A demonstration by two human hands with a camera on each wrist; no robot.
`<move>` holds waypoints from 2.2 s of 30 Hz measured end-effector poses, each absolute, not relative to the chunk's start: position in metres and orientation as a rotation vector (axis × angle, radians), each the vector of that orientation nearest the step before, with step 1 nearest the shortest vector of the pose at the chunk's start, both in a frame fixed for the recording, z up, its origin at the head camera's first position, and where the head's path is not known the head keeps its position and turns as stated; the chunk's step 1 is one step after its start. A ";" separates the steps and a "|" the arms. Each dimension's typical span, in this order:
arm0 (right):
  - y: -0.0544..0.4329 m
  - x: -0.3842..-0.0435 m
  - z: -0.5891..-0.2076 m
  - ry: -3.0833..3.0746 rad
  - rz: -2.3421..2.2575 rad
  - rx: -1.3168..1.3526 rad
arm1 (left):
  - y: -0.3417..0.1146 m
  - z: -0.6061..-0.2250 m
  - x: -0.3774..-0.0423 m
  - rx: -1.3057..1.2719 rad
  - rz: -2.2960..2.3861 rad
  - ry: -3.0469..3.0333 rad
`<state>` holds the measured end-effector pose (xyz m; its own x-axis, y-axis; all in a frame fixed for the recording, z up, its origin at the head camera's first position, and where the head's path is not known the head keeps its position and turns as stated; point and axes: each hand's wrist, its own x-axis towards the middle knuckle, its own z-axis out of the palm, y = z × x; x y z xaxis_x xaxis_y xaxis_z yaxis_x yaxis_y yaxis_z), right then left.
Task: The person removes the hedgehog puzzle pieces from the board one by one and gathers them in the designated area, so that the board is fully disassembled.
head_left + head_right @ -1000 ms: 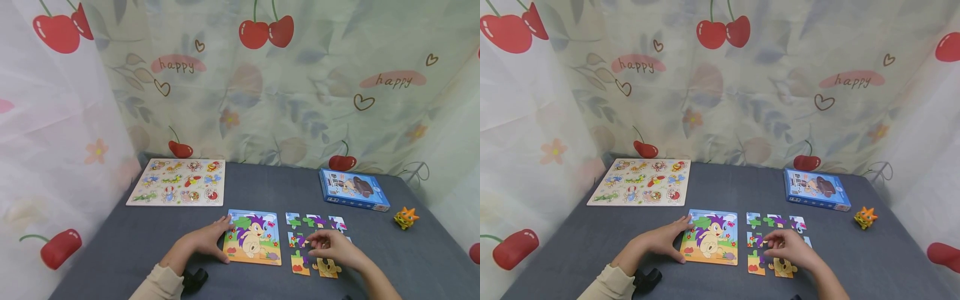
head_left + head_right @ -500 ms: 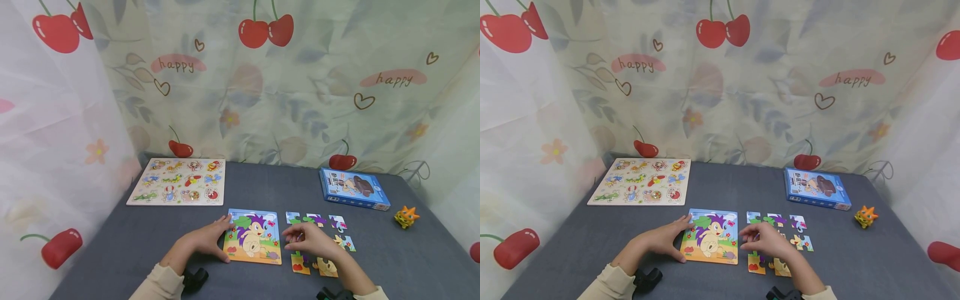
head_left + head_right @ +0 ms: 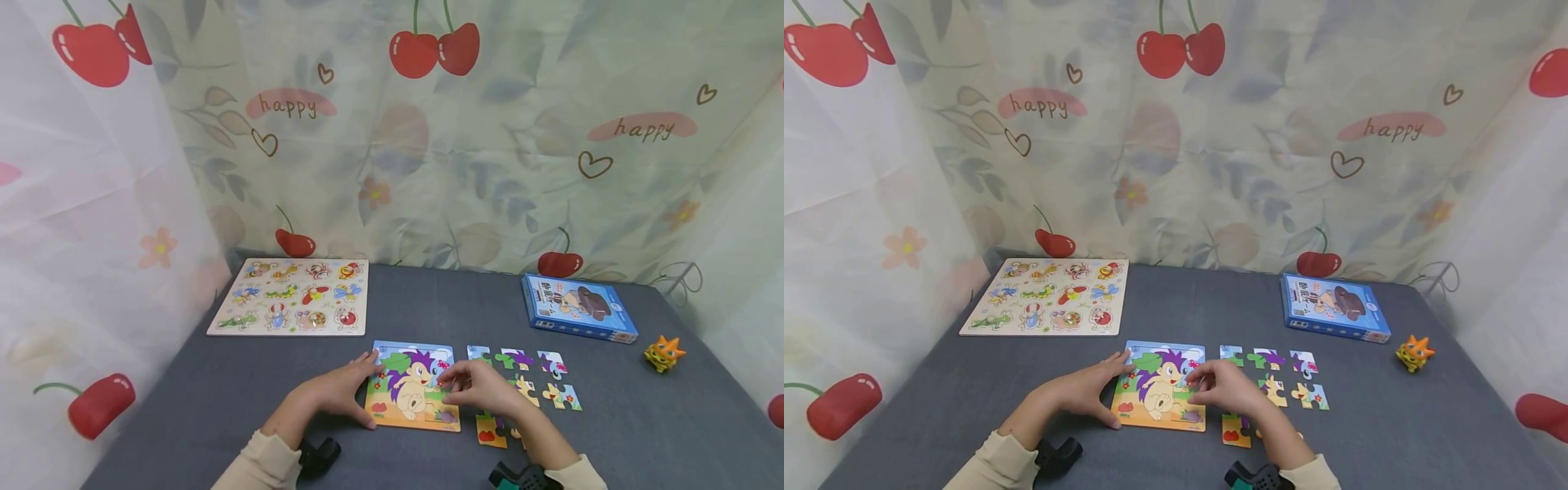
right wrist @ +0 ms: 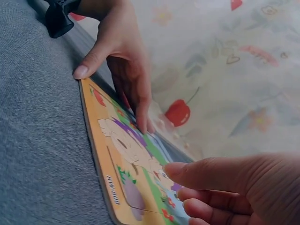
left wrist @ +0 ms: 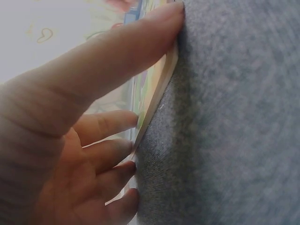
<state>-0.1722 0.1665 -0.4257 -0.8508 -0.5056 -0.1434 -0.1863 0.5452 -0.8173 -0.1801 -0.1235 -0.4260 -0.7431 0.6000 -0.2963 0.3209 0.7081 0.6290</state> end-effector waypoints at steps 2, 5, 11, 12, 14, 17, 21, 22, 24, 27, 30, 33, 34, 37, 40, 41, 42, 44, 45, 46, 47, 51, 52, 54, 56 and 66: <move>0.165 -0.172 -0.428 2.420 -1.226 -0.555 | -0.123 -0.427 -0.181 0.703 0.765 2.427; 0.164 -0.172 -0.431 2.412 -1.224 -0.548 | -0.123 -0.427 -0.181 0.701 0.762 2.430; 0.160 -0.169 -0.433 2.440 -1.187 -0.508 | -0.122 -0.426 -0.180 0.700 0.761 2.431; 0.159 -0.168 -0.433 2.445 -1.185 -0.499 | -0.122 -0.426 -0.180 0.698 0.761 2.430; 0.159 -0.168 -0.434 2.449 -1.187 -0.486 | -0.122 -0.426 -0.180 0.694 0.760 2.430; 0.159 -0.167 -0.435 2.445 -1.198 -0.463 | -0.122 -0.427 -0.181 0.696 0.758 2.432; 0.160 -0.168 -0.436 2.411 -1.244 -0.428 | -0.123 -0.429 -0.182 0.716 0.760 2.436; 0.160 -0.168 -0.436 2.397 -1.258 -0.427 | -0.123 -0.429 -0.182 0.721 0.762 2.437; 0.161 -0.168 -0.435 2.373 -1.286 -0.426 | -0.123 -0.430 -0.182 0.731 0.767 2.437; 0.163 -0.168 -0.435 2.325 -1.339 -0.426 | -0.123 -0.430 -0.182 0.738 0.774 2.436; 0.166 -0.169 -0.434 2.277 -1.373 -0.439 | -0.124 -0.430 -0.181 0.730 0.774 2.433; 0.168 -0.169 -0.434 2.226 -1.379 -0.460 | -0.124 -0.429 -0.181 0.726 0.769 2.430; 0.168 -0.169 -0.434 2.216 -1.375 -0.466 | -0.124 -0.429 -0.181 0.725 0.770 2.429; 0.169 -0.169 -0.433 2.203 -1.372 -0.468 | -0.124 -0.428 -0.181 0.719 0.777 2.427; 0.170 -0.169 -0.431 2.233 -1.366 -0.453 | -0.125 -0.429 -0.182 0.710 0.776 2.429; 0.171 -0.169 -0.431 2.247 -1.361 -0.446 | -0.125 -0.429 -0.182 0.709 0.773 2.430; 0.172 -0.169 -0.430 2.261 -1.357 -0.439 | -0.124 -0.429 -0.182 0.710 0.772 2.430; 0.176 -0.167 -0.429 2.274 -1.353 -0.419 | -0.124 -0.429 -0.182 0.710 0.770 2.429; 0.178 -0.167 -0.429 2.277 -1.353 -0.413 | -0.124 -0.429 -0.182 0.709 0.769 2.429; 0.181 -0.166 -0.429 2.281 -1.352 -0.404 | -0.124 -0.429 -0.182 0.709 0.769 2.429; 0.184 -0.165 -0.428 2.278 -1.355 -0.386 | -0.124 -0.429 -0.182 0.709 0.770 2.428; 0.196 -0.162 -0.428 2.282 -1.357 -0.342 | -0.124 -0.429 -0.181 0.705 0.769 2.433; 0.199 -0.162 -0.428 2.282 -1.359 -0.330 | -0.123 -0.429 -0.181 0.705 0.771 2.433; 0.205 -0.161 -0.428 2.277 -1.368 -0.324 | -0.123 -0.429 -0.181 0.704 0.770 2.433; 0.210 -0.159 -0.427 2.272 -1.379 -0.316 | -0.123 -0.429 -0.181 0.701 0.773 2.431; 0.235 -0.150 -0.425 2.317 -1.351 -0.273 | -0.123 -0.430 -0.181 0.705 0.775 2.433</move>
<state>-0.1498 0.2345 -0.4253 -0.8828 -0.3818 -0.2736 0.0502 0.5025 -0.8631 -0.1811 -0.1232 -0.4301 -0.7478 0.5984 -0.2877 0.3217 0.7056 0.6313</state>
